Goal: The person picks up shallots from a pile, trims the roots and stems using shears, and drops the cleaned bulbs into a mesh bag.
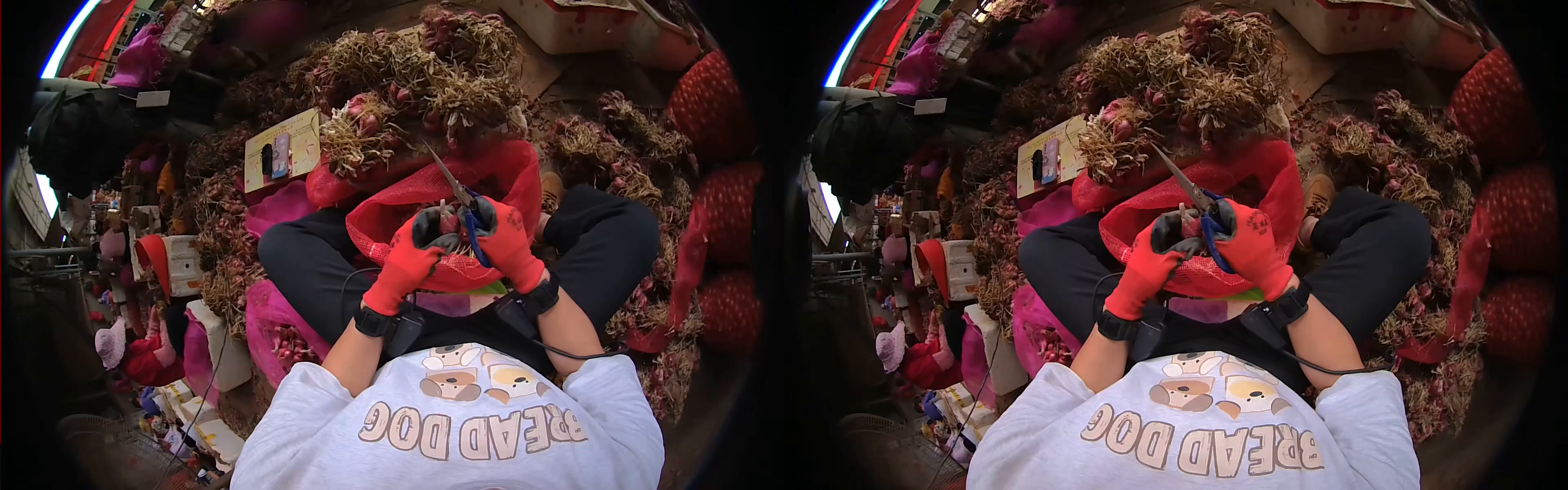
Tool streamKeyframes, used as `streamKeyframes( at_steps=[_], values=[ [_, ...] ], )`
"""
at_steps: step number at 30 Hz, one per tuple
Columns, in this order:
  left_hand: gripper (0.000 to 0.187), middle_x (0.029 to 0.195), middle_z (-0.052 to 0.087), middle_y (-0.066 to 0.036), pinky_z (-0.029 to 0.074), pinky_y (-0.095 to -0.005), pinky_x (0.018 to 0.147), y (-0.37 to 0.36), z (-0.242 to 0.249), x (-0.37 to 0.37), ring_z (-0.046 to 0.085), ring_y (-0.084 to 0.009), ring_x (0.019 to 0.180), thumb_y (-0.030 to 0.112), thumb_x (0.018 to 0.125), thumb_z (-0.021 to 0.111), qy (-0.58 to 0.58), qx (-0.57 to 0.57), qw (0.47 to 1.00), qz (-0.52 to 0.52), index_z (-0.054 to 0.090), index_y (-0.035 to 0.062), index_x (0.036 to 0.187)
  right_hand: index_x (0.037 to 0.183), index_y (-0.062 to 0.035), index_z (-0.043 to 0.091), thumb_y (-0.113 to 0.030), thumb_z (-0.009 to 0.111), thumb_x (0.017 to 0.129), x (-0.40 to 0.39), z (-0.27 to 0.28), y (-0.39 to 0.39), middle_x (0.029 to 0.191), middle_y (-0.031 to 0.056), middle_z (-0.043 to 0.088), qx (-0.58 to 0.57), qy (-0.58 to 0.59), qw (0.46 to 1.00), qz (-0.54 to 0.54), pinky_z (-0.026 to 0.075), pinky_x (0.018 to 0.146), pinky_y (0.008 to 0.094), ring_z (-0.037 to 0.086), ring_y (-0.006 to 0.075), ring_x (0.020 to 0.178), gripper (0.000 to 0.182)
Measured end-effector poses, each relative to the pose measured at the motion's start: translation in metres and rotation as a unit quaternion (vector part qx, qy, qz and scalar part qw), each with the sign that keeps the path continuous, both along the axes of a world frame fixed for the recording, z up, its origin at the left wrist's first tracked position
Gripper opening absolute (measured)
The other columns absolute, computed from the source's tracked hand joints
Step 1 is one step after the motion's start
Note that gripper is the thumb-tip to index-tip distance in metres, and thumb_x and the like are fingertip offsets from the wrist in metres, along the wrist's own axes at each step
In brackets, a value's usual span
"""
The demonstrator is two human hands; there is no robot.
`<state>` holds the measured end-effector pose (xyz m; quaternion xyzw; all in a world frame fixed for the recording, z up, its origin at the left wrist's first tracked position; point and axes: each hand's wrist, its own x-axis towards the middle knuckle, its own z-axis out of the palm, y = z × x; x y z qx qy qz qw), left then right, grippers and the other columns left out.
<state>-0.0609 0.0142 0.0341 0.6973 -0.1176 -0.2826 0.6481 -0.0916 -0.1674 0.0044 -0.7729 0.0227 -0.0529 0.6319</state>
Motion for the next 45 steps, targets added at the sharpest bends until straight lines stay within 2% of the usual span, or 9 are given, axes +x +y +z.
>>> streamKeyframes(
  at_steps=[2, 5, 8, 12, 23, 26, 30, 39, 45],
  values=[
    [0.047, 0.120, 0.057, -0.009, 0.045, -0.0276, 0.091, 0.005, -0.003, 0.001, 0.057, -0.0134, 0.103, -0.004, 0.079, 0.055, 0.007, -0.014, 1.000, 0.003, 0.048, -0.0017, 0.125, 0.101, -0.0009, 0.062, -0.013, 0.066, 0.082, 0.000, -0.006, 0.000, 0.084, 0.0194, 0.065, -0.003, 0.021, 1.000, -0.011, 0.049, 0.065, 0.0339, 0.064, 0.0332, 0.073, 0.023],
    [0.047, 0.123, 0.055, -0.009, 0.046, -0.0289, 0.091, 0.013, -0.013, 0.004, 0.057, -0.0147, 0.104, -0.001, 0.082, 0.056, 0.064, -0.131, 0.989, 0.021, 0.047, -0.0008, 0.128, 0.099, -0.0020, 0.063, -0.015, 0.066, 0.083, -0.006, -0.022, 0.002, 0.078, 0.0119, 0.066, -0.120, 0.032, 0.991, -0.038, 0.047, 0.060, 0.0297, 0.064, 0.0231, 0.065, 0.020],
    [0.051, 0.126, 0.052, -0.010, 0.049, -0.0331, 0.091, 0.007, 0.010, 0.010, 0.059, -0.0183, 0.104, 0.008, 0.085, 0.062, 0.075, -0.119, 0.990, 0.021, 0.043, -0.0004, 0.132, 0.099, -0.0034, 0.064, -0.018, 0.066, 0.085, -0.004, -0.038, 0.001, 0.074, 0.0020, 0.063, 0.264, 0.145, 0.954, -0.003, 0.044, 0.053, 0.0244, 0.058, 0.0103, 0.059, 0.020],
    [0.054, 0.127, 0.052, -0.011, 0.047, -0.0317, 0.093, 0.016, -0.008, 0.011, 0.058, -0.0177, 0.106, 0.010, 0.088, 0.061, 0.082, -0.127, 0.988, -0.013, 0.039, -0.0009, 0.136, 0.103, -0.0037, 0.062, -0.019, 0.066, 0.086, 0.000, 0.001, -0.009, 0.072, -0.0029, 0.057, 0.451, 0.168, 0.875, 0.057, 0.039, 0.048, 0.0193, 0.050, 0.0028, 0.056, 0.023],
    [0.046, 0.119, 0.057, -0.006, 0.045, -0.0189, 0.083, -0.001, -0.023, -0.002, 0.056, -0.0089, 0.101, -0.010, 0.085, 0.051, 0.019, -0.102, 0.994, 0.040, 0.048, -0.0016, 0.130, 0.101, -0.0014, 0.063, -0.006, 0.067, 0.082, -0.006, -0.004, 0.007, 0.090, 0.0053, 0.067, 0.150, 0.025, 0.988, 0.027, 0.051, 0.072, 0.0275, 0.062, 0.0105, 0.081, 0.020],
    [0.044, 0.109, 0.060, -0.008, 0.050, -0.0259, 0.083, 0.006, -0.050, 0.003, 0.062, -0.0127, 0.091, 0.024, 0.095, 0.057, 0.034, -0.109, 0.990, 0.083, 0.046, 0.0016, 0.131, 0.102, -0.0011, 0.062, -0.004, 0.068, 0.081, -0.004, -0.014, 0.003, 0.091, 0.0060, 0.068, 0.247, 0.073, 0.966, 0.008, 0.051, 0.075, 0.0282, 0.062, 0.0107, 0.084, 0.021],
    [0.056, 0.097, 0.061, -0.006, 0.050, -0.0245, 0.071, -0.007, -0.019, 0.006, 0.061, -0.0098, 0.078, 0.046, 0.098, 0.042, 0.011, 0.000, 0.994, 0.107, 0.047, 0.0008, 0.130, 0.101, -0.0014, 0.062, -0.006, 0.071, 0.080, -0.001, -0.008, 0.002, 0.092, 0.0044, 0.067, 0.275, 0.081, 0.958, 0.019, 0.051, 0.074, 0.0296, 0.061, 0.0101, 0.083, 0.024],
    [0.043, 0.101, 0.060, -0.002, 0.046, -0.0229, 0.068, -0.008, -0.034, -0.002, 0.054, -0.0069, 0.080, 0.024, 0.096, 0.053, 0.008, -0.060, 0.993, 0.101, 0.047, 0.0047, 0.134, 0.102, -0.0028, 0.060, -0.012, 0.069, 0.079, -0.001, 0.000, 0.013, 0.086, 0.0156, 0.063, 0.015, -0.084, 0.996, -0.001, 0.050, 0.068, 0.0351, 0.064, 0.0304, 0.077, 0.027],
    [0.040, 0.103, 0.060, -0.003, 0.047, -0.0233, 0.074, -0.005, -0.028, -0.001, 0.056, -0.0084, 0.085, 0.020, 0.096, 0.052, 0.085, -0.084, 0.990, 0.074, 0.048, 0.0029, 0.132, 0.101, -0.0047, 0.060, -0.016, 0.069, 0.076, 0.002, -0.013, 0.006, 0.085, 0.0139, 0.063, -0.120, -0.064, 0.989, -0.055, 0.050, 0.066, 0.0378, 0.063, 0.0324, 0.078, 0.029]
  ],
)
